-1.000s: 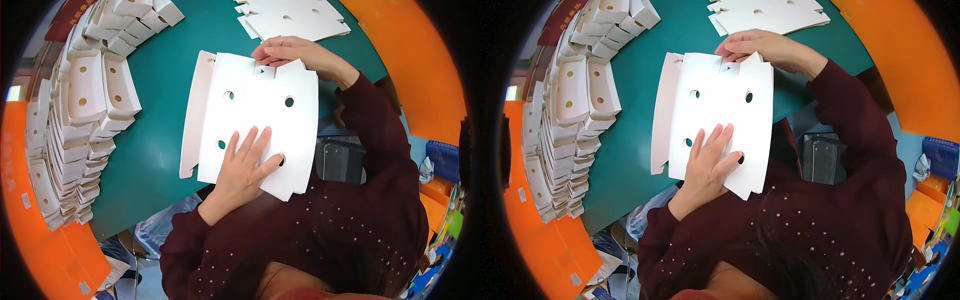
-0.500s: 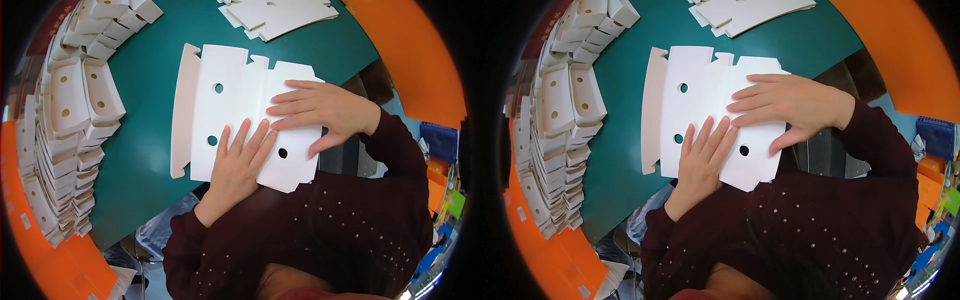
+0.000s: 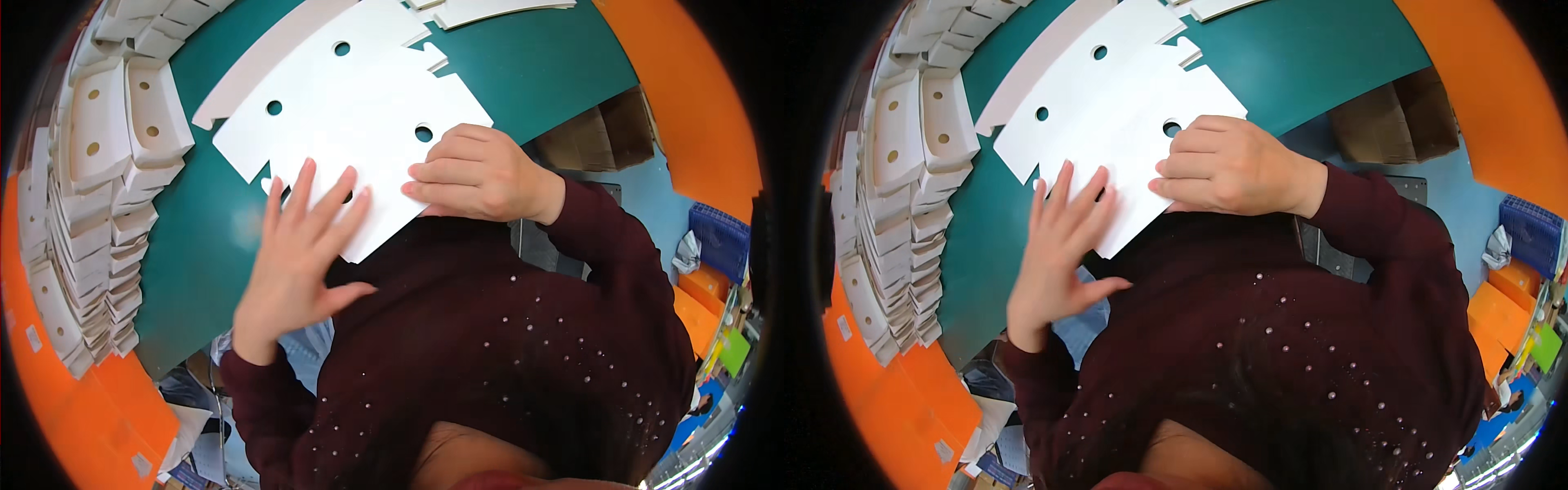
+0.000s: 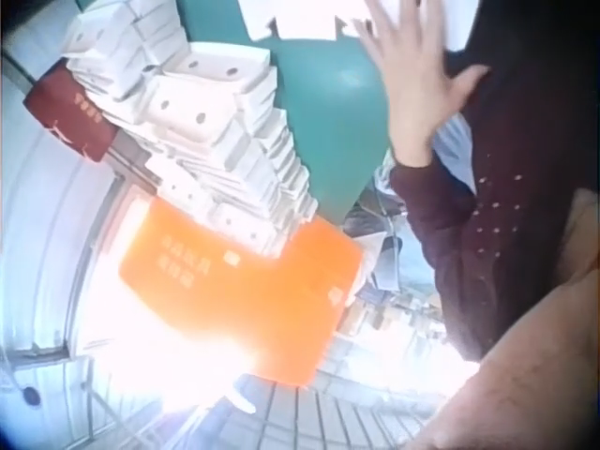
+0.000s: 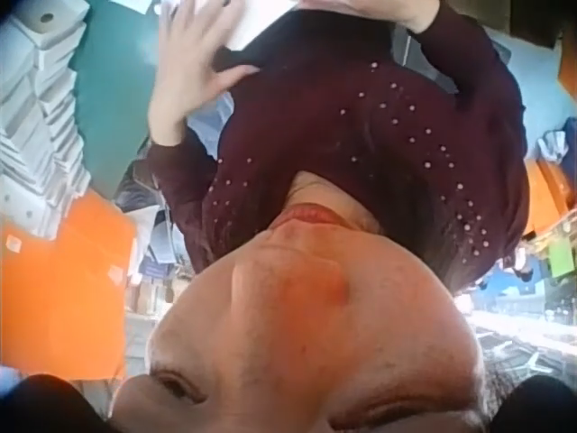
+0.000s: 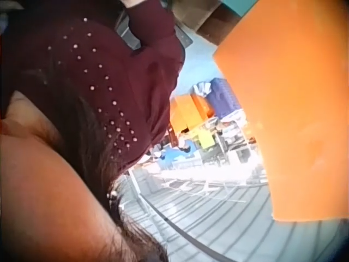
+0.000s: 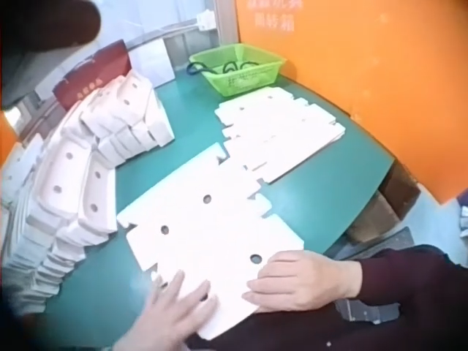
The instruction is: Folding and assembling white cardboard boxes at a factory workbench.
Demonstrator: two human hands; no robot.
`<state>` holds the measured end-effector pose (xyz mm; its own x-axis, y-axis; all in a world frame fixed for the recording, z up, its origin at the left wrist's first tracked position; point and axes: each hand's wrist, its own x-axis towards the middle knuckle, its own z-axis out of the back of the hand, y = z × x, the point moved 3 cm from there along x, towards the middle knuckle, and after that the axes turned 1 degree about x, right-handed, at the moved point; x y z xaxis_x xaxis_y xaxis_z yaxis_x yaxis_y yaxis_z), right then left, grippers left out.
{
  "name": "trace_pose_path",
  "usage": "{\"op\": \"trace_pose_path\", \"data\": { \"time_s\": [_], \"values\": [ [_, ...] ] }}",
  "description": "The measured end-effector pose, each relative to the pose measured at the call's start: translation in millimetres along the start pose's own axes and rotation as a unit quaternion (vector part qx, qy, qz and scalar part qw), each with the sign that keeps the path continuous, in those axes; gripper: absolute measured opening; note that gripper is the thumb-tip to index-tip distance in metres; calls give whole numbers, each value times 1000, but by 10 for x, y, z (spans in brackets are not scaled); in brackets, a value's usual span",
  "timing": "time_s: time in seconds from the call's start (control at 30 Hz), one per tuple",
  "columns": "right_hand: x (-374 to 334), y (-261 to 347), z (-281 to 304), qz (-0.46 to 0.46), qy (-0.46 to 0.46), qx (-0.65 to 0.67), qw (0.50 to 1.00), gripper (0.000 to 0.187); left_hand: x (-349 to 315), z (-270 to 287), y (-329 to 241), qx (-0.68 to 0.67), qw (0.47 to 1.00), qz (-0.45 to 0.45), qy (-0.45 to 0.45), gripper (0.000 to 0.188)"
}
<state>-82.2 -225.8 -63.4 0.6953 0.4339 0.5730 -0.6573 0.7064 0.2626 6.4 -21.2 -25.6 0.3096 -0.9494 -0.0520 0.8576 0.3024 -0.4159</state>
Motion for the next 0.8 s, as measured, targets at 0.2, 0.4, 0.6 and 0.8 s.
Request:
{"op": "trace_pose_path", "data": {
  "time_s": [0.2,0.4,0.6,0.8],
  "values": [
    [-49,78,-129,-5,-14,-2,1000,37,-156,-482,143,90,986,14,-142,51],
    [-243,-294,153,-305,-172,209,913,61,-155,-444,109,35,981,41,-186,54],
    [-158,-128,-62,-344,-223,341,846,59,-125,-454,112,48,983,72,-164,61],
    [-161,-163,173,-275,27,200,940,65,-165,-439,76,80,979,60,-178,49]
  ]
}}
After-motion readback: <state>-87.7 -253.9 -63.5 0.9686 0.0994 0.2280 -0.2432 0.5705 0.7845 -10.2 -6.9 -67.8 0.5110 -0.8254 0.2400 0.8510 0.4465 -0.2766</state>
